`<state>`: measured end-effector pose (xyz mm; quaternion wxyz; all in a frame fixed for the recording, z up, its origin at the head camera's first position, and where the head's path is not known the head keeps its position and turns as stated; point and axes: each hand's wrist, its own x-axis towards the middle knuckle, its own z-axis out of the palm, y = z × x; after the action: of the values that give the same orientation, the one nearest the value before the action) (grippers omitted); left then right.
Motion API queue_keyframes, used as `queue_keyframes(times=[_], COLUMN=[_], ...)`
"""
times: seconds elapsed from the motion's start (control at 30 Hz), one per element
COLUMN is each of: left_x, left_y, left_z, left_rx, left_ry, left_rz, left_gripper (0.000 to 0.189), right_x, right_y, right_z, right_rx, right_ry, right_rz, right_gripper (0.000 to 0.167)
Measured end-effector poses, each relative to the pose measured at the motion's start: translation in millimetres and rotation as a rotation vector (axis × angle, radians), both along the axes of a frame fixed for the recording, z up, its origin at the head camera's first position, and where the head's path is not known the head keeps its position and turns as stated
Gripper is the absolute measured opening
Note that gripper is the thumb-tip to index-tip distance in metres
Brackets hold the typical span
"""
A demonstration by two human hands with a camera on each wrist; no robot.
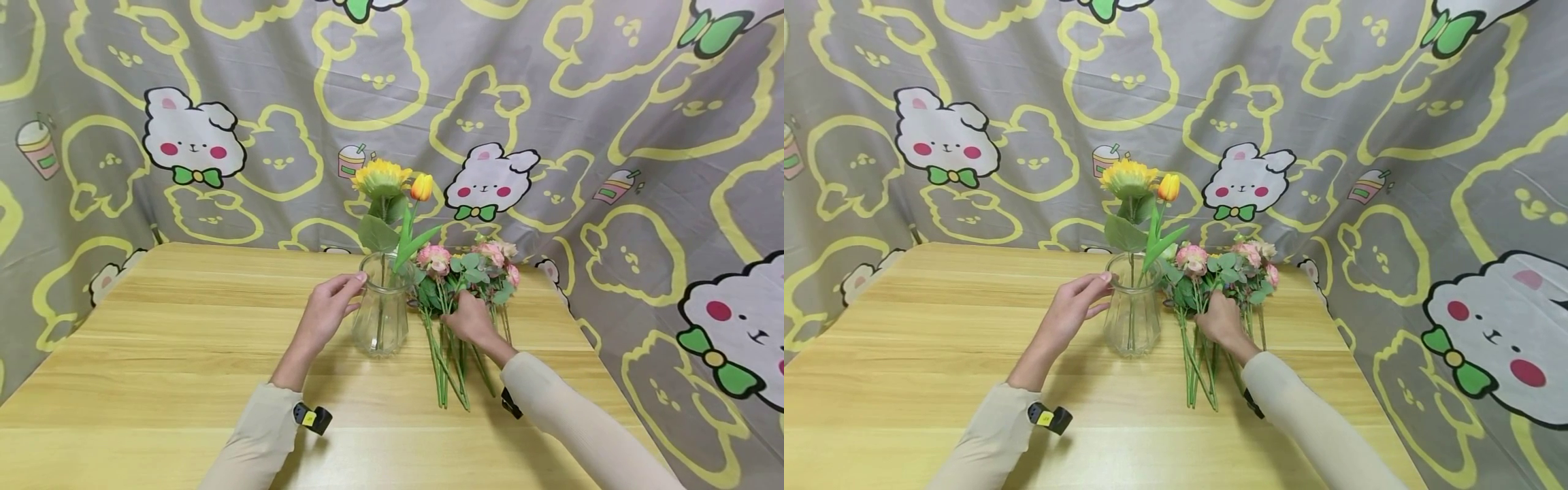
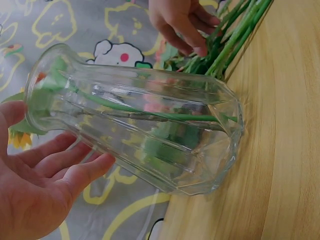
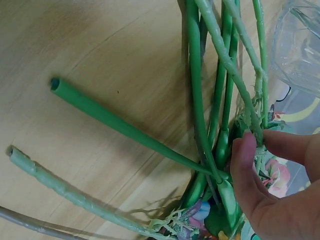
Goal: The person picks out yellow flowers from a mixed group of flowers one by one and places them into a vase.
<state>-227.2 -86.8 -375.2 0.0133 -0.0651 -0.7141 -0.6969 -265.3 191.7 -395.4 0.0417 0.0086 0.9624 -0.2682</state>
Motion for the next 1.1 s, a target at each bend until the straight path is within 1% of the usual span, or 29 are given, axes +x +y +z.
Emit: queue_keyframes(times=[0.23,0.33,0.47,0.57,0.7,0.83,0.93,1.0,1.03,1.1], left_x=[-0.7,-0.7,-0.3,0.5,0.9,0.9,1.3,1.4,1.5,1.4], left_y=[1.2,1.2,1.1,1.0,0.6,-0.1,-0.7,-1.1,-1.1,-1.2], left_z=[-2.0,-2.9,-2.7,-1.5,-0.4,-0.1,0.4,0.5,0.6,0.8], left_rx=[-0.005,-0.007,-0.008,-0.008,-0.005,-0.004,-0.006,-0.009,-0.009,-0.008], left_ry=[0.005,0.004,0.005,0.007,0.007,0.007,0.008,0.009,0.009,0.008], left_rz=[-0.006,-0.01,-0.011,-0.009,-0.007,-0.007,-0.008,-0.009,-0.009,-0.012], left_gripper=[0.054,0.055,0.055,0.055,0.055,0.055,0.055,0.056,0.056,0.056], right_x=[-1.2,-0.9,0.4,1.6,1.4,-0.8,-2.6,-4.8,-6.2,-8.2], right_y=[2.2,2.1,3.2,4.3,4.7,6.1,9.4,13.6,16.4,22.9], right_z=[-0.1,1.2,4.4,8.7,17.4,29.5,40.0,46.2,49.1,54.2], right_rx=[-0.027,-0.044,-0.073,-0.087,-0.095,-0.132,-0.164,-0.147,-0.136,-0.117], right_ry=[-0.01,-0.002,0.011,0.025,0.049,0.068,0.087,0.112,0.128,0.145], right_rz=[0.007,0.012,0.007,0.001,-0.007,-0.014,-0.026,-0.026,-0.028,-0.035], right_gripper=[0.026,0.026,0.019,0.03,0.034,0.035,0.032,0.024,0.027,0.04])
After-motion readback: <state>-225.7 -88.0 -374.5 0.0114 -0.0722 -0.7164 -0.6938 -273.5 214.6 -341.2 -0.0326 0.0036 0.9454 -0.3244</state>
